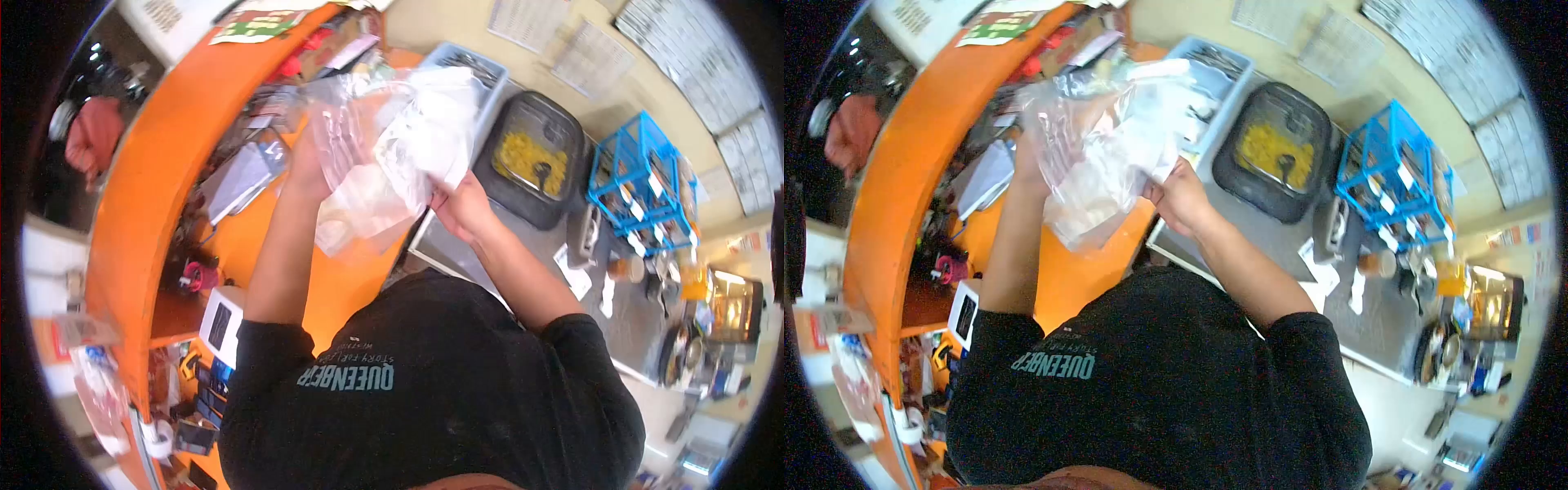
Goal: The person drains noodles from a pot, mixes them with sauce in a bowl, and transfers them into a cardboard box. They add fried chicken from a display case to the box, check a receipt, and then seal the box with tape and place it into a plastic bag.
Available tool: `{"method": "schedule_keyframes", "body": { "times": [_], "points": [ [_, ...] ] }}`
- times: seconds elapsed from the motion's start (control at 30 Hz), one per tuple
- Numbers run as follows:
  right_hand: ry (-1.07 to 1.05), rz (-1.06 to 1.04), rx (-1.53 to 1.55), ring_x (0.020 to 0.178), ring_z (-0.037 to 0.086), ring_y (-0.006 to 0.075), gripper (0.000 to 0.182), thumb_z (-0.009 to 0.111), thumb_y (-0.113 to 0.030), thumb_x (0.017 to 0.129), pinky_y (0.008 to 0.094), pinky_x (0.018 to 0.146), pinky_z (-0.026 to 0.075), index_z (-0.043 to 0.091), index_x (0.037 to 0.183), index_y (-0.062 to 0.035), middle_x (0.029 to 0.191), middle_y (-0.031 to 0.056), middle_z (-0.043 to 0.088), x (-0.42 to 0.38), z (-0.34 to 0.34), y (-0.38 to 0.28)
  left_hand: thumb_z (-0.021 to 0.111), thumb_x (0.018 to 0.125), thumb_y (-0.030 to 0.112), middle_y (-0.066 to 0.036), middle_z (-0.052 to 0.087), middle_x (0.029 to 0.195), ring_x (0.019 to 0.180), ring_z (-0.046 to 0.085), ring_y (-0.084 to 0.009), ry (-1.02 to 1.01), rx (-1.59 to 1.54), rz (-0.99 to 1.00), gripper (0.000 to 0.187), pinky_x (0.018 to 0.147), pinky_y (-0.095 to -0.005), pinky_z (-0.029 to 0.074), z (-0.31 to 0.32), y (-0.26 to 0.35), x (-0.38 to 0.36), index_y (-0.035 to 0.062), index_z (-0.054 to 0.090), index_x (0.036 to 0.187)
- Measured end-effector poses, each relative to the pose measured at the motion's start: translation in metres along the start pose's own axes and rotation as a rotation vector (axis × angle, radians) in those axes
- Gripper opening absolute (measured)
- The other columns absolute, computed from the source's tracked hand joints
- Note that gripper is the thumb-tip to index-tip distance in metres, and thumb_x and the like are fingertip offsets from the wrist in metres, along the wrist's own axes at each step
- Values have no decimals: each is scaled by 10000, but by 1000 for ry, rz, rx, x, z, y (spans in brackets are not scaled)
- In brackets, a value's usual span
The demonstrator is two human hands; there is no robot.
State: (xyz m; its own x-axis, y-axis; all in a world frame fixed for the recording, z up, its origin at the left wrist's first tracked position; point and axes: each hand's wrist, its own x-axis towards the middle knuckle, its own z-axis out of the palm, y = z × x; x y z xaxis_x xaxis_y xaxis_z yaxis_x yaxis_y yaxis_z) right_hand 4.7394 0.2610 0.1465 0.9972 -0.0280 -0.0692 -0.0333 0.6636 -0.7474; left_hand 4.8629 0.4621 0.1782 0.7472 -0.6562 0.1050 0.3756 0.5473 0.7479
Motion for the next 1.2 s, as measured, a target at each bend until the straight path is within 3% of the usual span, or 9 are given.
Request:
{"method": "schedule_keyframes", "body": {
  "times": [0.07, 0.2, 0.37, 0.5, 0.63, 0.9, 1.0, 1.1, 1.2],
  "points": [
    [102, -37, 189, 1025, 690, 217, 251, 516, -153, 1039, 372, 886, 559, 600, 1244, -34, 1178, 97, 696, -14, -15, 3, 569, 998, 235, -165, 598, 1316, 1235, 569, -305, -32, -285, -29, 497, 1075, -449, 434, -30, -60, -5, 5, 465, 1426],
    [468, -79, 14, 857, 672, 155, 312, 478, -324, 1073, 333, 727, 541, 650, 1112, -66, 1021, 59, 702, -52, -39, 7, 743, 852, 475, -197, 521, 1422, 1376, 440, -354, -150, 808, 288, 811, 1158, -489, 317, 17, -156, -38, -12, 462, 1436],
    [741, 13, -62, 912, 670, 203, 390, 452, -354, 1080, 395, 826, 540, 641, 1120, -15, 1016, 104, 700, -120, -79, 37, 788, 687, 705, -241, 418, 1519, 1434, 363, -403, -567, 1291, 363, 1107, 1163, -504, 281, 62, -167, -69, -26, 456, 1448],
    [800, -139, 275, 708, 602, 164, 406, 488, -363, 1065, 359, 611, 479, 676, 942, -25, 803, 54, 658, -147, -71, 35, 721, 674, 790, -247, 374, 1550, 1446, 328, -436, -733, 1104, 314, 1109, 1170, -528, 261, 80, -209, -78, 14, 492, 1432],
    [816, -100, -138, 598, 502, 95, 429, 523, -360, 1053, 290, 568, 391, 672, 847, -15, 712, 9, 623, -177, -104, 34, 636, 963, 408, -221, 618, 1269, 1181, 591, -397, -669, 1469, 621, 607, 1037, -512, 436, 92, -241, -73, -17, 508, 1377],
    [756, -230, -1101, 676, 677, 256, 361, 743, -364, 867, 392, 691, 540, 700, 844, -6, 735, 120, 688, -329, -203, -19, 486, 1060, 231, -25, 617, 928, 794, 620, -132, 228, 335, -272, 226, 660, -282, 531, 170, -286, -63, 55, 583, 1163],
    [611, -660, -1157, 816, 677, 228, 420, 771, -349, 861, 377, 723, 535, 675, 1071, 2, 966, 138, 698, -367, -220, -58, 487, 1059, 233, -29, 644, 952, 807, 637, -120, 81, 372, -431, 263, 718, -302, 556, 225, -304, -71, 43, 588, 1209],
    [411, -627, -1058, 809, 687, 216, 393, 793, -320, 858, 355, 721, 541, 660, 1043, 0, 905, 109, 703, -388, -233, -78, 492, 1061, 258, -35, 638, 963, 829, 642, -109, -362, 288, -703, 254, 642, -267, 531, 269, -317, -64, 49, 578, 1175],
    [255, -303, -951, 703, 673, 195, 249, 758, -209, 891, 330, 645, 522, 639, 956, 0, 756, 83, 675, -401, -240, -94, 445, 1068, 308, -151, 615, 1219, 1045, 657, -226, -248, 58, -641, 415, 831, -365, 570, 315, -335, -78, -5, 523, 1329]
  ]
}}
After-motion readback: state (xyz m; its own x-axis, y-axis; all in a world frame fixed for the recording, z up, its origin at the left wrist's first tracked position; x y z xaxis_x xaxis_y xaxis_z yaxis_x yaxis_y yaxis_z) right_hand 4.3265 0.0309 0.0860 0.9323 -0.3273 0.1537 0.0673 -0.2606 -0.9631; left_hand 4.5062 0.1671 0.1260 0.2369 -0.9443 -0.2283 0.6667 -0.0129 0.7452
